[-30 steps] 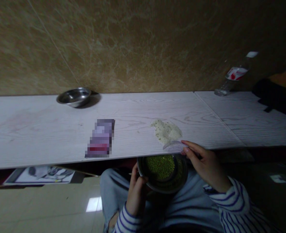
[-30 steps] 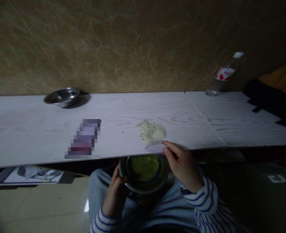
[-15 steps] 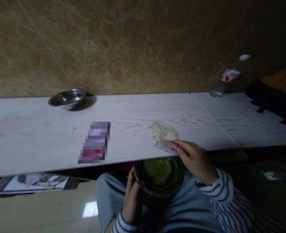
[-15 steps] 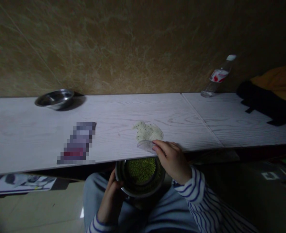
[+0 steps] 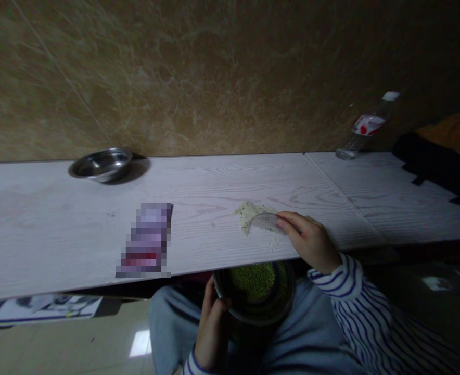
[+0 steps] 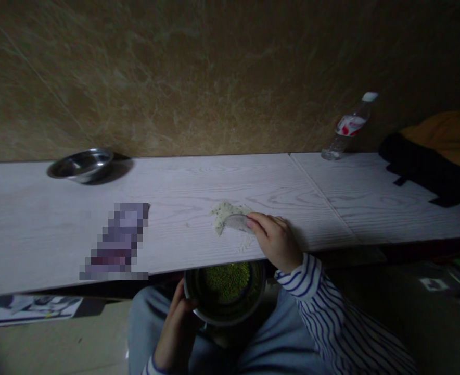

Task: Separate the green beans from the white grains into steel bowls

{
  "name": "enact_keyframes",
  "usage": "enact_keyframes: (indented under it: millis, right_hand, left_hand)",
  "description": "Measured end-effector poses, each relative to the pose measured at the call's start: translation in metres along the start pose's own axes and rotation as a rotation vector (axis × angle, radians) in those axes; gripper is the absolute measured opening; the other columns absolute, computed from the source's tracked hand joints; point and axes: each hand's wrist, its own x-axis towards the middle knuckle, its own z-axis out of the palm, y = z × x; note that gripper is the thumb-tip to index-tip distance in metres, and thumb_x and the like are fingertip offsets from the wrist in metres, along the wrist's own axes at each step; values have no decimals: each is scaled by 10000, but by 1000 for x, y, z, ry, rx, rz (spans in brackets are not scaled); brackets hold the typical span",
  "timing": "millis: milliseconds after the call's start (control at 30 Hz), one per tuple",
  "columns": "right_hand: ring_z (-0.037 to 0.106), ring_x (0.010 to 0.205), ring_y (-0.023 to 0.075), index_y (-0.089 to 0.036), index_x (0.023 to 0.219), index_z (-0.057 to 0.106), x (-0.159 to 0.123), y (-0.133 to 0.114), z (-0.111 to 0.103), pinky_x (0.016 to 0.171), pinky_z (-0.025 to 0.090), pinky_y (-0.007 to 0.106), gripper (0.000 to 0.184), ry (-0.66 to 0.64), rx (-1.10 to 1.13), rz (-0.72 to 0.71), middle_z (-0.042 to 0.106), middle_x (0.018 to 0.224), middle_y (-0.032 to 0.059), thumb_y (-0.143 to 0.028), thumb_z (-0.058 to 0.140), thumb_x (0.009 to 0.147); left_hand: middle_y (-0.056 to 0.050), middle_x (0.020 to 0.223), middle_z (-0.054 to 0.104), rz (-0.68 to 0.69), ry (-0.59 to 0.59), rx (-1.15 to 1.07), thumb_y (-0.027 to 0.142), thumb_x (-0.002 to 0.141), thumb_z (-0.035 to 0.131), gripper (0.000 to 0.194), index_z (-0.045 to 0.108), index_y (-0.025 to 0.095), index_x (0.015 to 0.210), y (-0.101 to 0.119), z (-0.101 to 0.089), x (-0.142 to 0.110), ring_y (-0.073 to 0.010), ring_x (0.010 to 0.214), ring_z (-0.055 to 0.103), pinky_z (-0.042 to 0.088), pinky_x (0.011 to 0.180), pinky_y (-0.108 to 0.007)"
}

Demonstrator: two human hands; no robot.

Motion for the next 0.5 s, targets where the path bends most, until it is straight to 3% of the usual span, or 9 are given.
enact_keyframes:
  millis: [133, 500]
  right_hand:
    - [738, 814, 225, -163, 1015, 726, -3, 3, -5, 748, 578, 332, 194, 39, 21, 62, 784, 927, 85, -239, 576, 919]
    - [742, 814, 240, -168, 1018, 726, -5, -6, -7, 747, 586, 352, 217, 31, 32, 147, 783, 940, 93, -273, 570, 909]
  left_hand:
    - [-33, 1191, 720, 10, -2, 17, 208, 671, 680, 525, 642, 252, 1193, -1, 0, 1, -313, 1268, 533, 367, 1078, -441]
    - [-40, 1251, 695, 24, -27, -7, 211, 675, 684, 552, 632, 252, 1223, -2, -3, -1, -297, 1314, 494, 363, 1084, -410]
